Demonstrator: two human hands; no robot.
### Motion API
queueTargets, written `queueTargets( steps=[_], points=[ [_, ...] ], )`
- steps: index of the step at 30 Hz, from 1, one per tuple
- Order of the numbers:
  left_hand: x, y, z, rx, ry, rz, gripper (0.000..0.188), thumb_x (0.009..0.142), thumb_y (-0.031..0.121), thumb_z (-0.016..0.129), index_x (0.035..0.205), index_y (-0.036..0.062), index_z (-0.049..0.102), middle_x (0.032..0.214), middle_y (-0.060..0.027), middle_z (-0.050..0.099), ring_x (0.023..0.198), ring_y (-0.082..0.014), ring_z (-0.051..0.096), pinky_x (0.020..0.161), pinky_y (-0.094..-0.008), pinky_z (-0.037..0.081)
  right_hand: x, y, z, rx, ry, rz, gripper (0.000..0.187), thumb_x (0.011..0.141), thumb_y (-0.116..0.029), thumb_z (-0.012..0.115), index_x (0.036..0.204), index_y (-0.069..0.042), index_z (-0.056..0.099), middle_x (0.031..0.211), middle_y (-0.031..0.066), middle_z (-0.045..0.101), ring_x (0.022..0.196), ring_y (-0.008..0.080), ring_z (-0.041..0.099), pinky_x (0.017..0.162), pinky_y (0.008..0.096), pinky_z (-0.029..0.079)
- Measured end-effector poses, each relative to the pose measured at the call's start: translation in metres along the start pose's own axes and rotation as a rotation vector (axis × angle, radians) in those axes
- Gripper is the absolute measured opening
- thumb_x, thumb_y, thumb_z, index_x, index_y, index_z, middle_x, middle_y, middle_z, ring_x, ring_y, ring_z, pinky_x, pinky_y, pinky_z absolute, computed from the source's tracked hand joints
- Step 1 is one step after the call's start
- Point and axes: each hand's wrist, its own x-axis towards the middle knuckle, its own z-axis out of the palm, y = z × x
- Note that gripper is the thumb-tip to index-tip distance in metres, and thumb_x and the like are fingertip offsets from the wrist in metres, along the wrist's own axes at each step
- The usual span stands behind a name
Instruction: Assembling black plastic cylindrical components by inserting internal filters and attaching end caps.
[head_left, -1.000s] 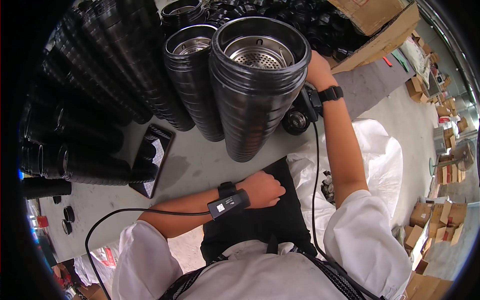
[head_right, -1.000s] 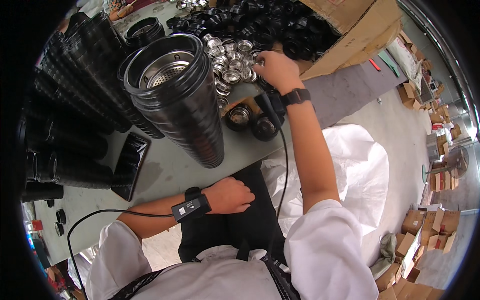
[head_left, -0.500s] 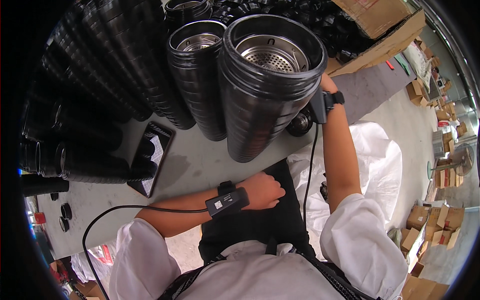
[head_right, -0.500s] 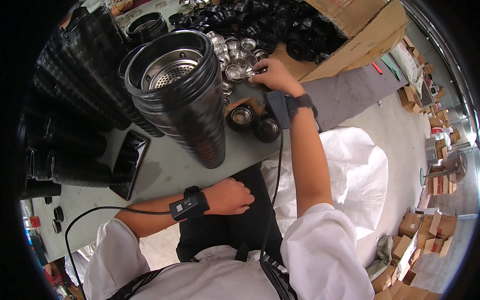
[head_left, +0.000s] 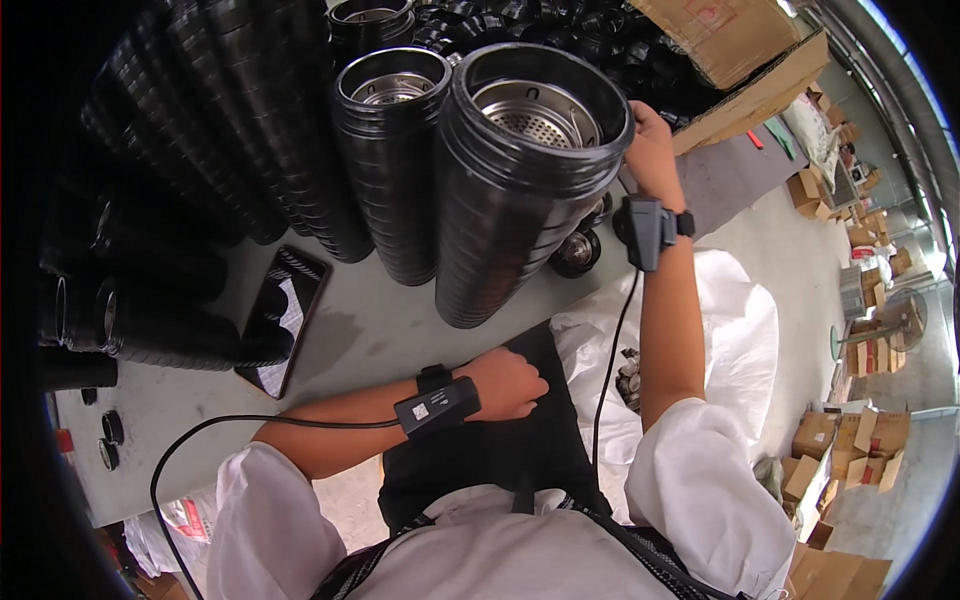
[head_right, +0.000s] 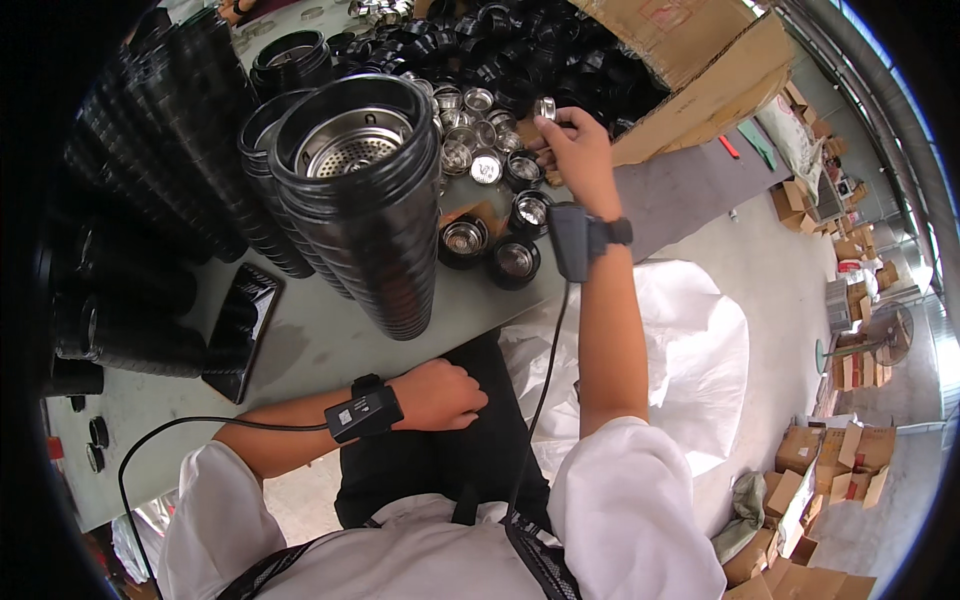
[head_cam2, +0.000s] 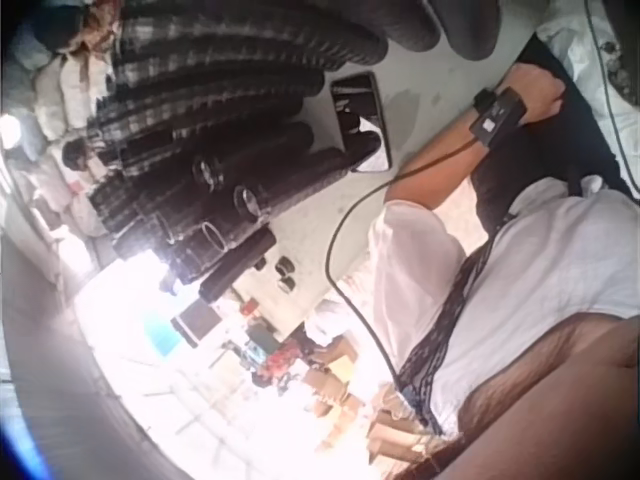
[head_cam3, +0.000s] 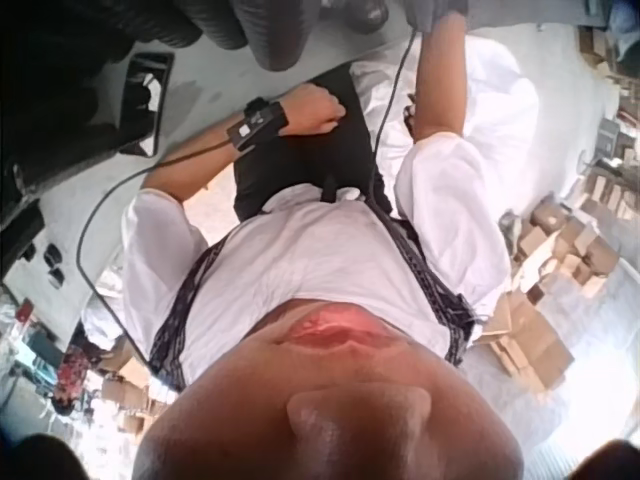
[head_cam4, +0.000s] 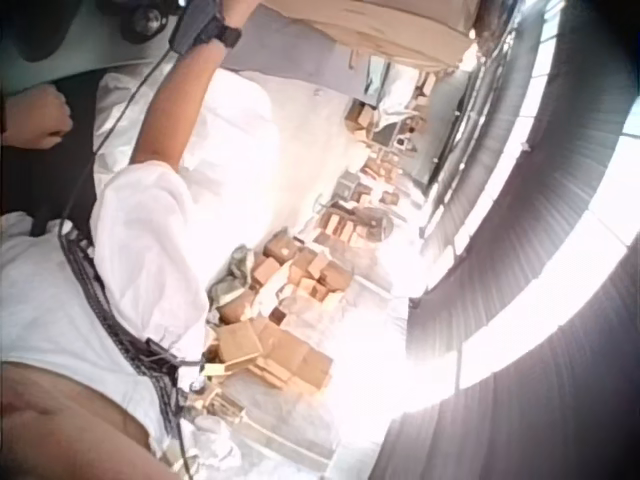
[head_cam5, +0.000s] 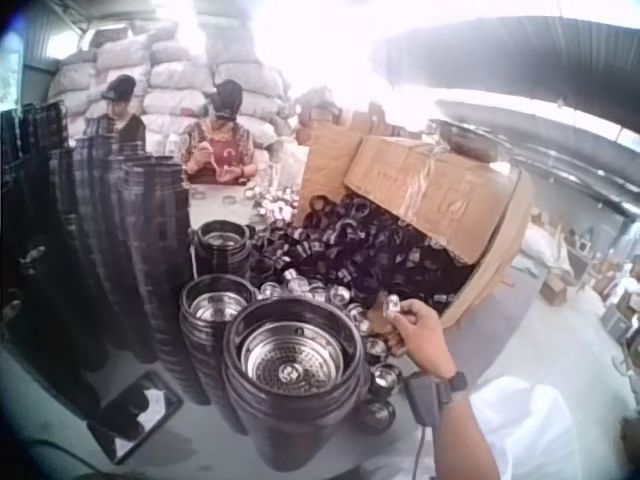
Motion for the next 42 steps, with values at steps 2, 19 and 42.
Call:
queueTargets(
  steps=[2, 19, 42],
  points=[
    [0.0, 0.0, 0.0, 0.001, -0.031, -0.011, 0.016, 0.078, 0.024, 0.058, 0.077, 0.0083, 0.058, 0.074, -0.0062, 0.059, 0.076, -0.0248, 0.061, 0.068, -0.0395, 0.047, 0.013, 0.005, 0.007, -0.07, -0.008, -0.077, 0.022, 0.085, -0.016, 0.062, 0.096, 0.002, 0.057, 0.072, 0.0085, 0.064, 0.054, 0.0095, 0.056, 0.051, 0.0207, 0.043],
    [0.0, -0.002, 0.003, -0.028, -0.032, -0.006, 0.016, 0.076, 0.024, 0.058, 0.075, 0.0082, 0.061, 0.073, -0.0089, 0.061, 0.076, -0.0278, 0.062, 0.068, -0.0413, 0.049, 0.012, 0.1, -0.118, -0.589, 0.546, -0.11, 0.024, 0.071, -0.02, 0.067, 0.068, 0.002, 0.057, 0.063, 0.0105, 0.06, 0.059, 0.0167, 0.054, 0.061, 0.0297, 0.044],
    [-0.001, 0.002, 0.002, -0.047, -0.048, 0.004, 0.017, 0.079, 0.027, 0.06, 0.081, 0.0101, 0.057, 0.077, -0.0048, 0.057, 0.08, -0.0239, 0.058, 0.071, -0.0377, 0.046, 0.132, 0.121, -0.102, -0.827, 0.128, -0.024, 0.045, 0.066, -0.033, 0.069, 0.098, -0.002, 0.064, 0.088, 0.015, 0.066, 0.082, 0.0244, 0.063, 0.075, 0.0335, 0.048]
  ],
)
